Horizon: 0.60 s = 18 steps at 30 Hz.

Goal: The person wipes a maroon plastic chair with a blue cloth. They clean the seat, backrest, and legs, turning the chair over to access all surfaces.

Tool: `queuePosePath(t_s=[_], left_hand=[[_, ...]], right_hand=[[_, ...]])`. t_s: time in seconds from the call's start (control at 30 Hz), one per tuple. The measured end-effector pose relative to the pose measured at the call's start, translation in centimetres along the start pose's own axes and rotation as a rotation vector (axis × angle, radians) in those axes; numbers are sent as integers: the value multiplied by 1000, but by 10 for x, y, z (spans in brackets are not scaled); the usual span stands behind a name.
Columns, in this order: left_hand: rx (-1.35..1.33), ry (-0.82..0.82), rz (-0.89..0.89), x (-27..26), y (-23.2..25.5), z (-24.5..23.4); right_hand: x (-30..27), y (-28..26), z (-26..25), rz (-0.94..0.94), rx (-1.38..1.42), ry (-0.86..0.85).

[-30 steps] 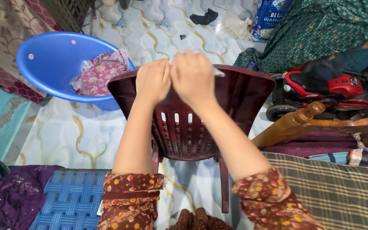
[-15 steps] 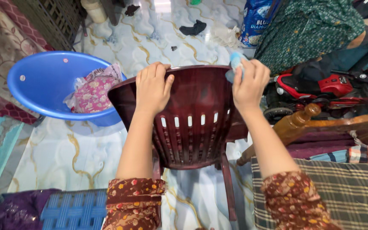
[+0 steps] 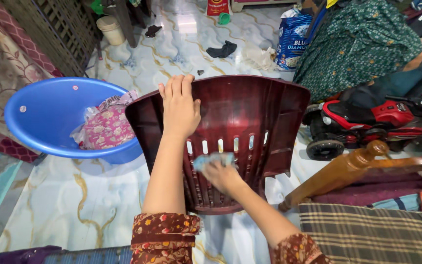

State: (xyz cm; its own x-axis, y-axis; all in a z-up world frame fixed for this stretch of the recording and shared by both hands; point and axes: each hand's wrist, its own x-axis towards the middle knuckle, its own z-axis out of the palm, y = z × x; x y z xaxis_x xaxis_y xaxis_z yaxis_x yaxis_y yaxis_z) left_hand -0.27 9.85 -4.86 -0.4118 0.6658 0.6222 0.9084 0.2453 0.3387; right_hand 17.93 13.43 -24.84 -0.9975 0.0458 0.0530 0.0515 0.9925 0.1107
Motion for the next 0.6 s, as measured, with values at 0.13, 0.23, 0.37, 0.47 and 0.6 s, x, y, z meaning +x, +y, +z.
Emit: queuePosePath(t_s=[0.13, 0.23, 0.37, 0.47, 0.6], left_hand=[[-3, -6, -7, 4, -1, 5], [13, -9, -8, 7, -2, 6], [8, -4, -1, 5, -3, 5], [7, -8, 6, 3, -5, 5], [19, 1, -10, 5, -3, 7]], right_hand=[[-18, 17, -9, -45, 198, 107], [4, 69, -52, -223, -82, 413], [25, 138, -104, 261, 6, 809], [11, 127, -83, 415, 221, 793], [-38, 37, 7, 377, -89, 124]])
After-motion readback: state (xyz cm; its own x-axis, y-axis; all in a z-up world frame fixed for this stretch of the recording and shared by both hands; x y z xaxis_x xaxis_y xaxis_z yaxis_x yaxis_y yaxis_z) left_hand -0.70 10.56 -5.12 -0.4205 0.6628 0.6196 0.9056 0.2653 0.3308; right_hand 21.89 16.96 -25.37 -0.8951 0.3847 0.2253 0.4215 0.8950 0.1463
